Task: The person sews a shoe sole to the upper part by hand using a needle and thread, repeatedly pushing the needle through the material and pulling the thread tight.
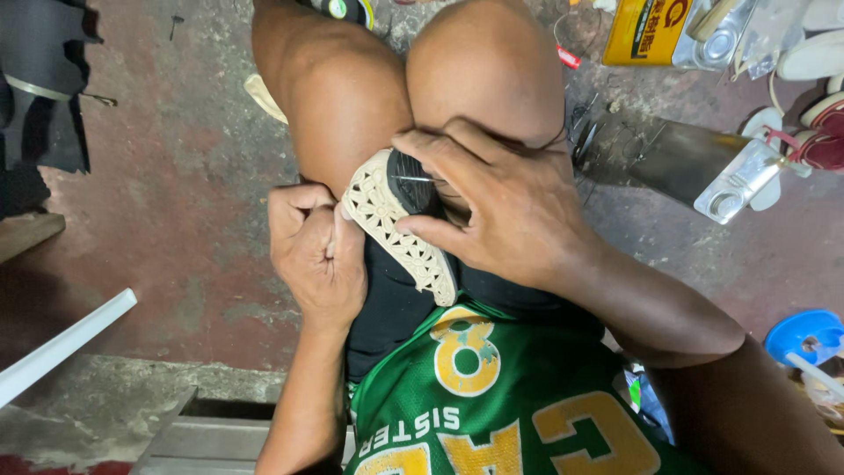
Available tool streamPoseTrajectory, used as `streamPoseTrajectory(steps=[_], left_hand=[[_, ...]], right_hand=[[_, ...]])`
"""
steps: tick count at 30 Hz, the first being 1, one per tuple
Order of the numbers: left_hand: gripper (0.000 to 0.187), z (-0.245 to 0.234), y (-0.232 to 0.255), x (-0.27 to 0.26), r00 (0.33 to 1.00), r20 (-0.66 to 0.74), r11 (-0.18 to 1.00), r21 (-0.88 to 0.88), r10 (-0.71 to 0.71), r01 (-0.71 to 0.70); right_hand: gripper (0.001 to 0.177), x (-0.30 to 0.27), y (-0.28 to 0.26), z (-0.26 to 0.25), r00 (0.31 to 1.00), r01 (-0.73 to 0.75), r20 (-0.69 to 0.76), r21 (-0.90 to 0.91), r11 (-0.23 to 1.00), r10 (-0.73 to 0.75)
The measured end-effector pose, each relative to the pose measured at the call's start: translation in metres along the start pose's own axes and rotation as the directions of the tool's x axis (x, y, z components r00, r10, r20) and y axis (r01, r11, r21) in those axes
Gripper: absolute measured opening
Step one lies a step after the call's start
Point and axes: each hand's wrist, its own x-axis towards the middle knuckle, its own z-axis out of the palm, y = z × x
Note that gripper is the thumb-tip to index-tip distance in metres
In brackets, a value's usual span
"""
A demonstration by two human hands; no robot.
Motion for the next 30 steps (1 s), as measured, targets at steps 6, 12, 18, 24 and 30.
streamPoseTrajectory(steps=[6,12,18,24,30], left_hand=[[0.036,0.002,-0.013,-0.002,0.988,-0.154,0.997,-0.072,0.02,-0.031],[0.039,-0.011,-0.018,-0.002,0.945,-0.016,0.703,-0.673,-0.326,0.231],[0.009,-0.025,-0.007,-0.003,0.965,0.179,0.792,-0.552,-0.194,0.262],[0.019,-0.012,0.013,-0.002,0.992,0.015,0.992,-0.03,-0.124,0.124],[0.026,-0.003,0.013,0.005,0.997,-0.054,0.984,0.169,0.06,-0.05]], right_hand=[[0.066,-0.002,0.002,0.003,0.999,0.009,-0.048,0.157,0.987,-0.001],[0.061,-0.003,0.008,0.003,0.998,0.039,-0.05,0.254,0.966,-0.027],[0.037,0.005,0.025,-0.011,0.99,0.141,-0.04,0.297,0.944,-0.136],[0.026,0.005,0.018,0.002,0.976,0.165,-0.156,0.079,0.983,-0.151],[0.016,0.006,0.02,-0.005,0.976,0.186,-0.143,0.139,0.973,-0.166]])
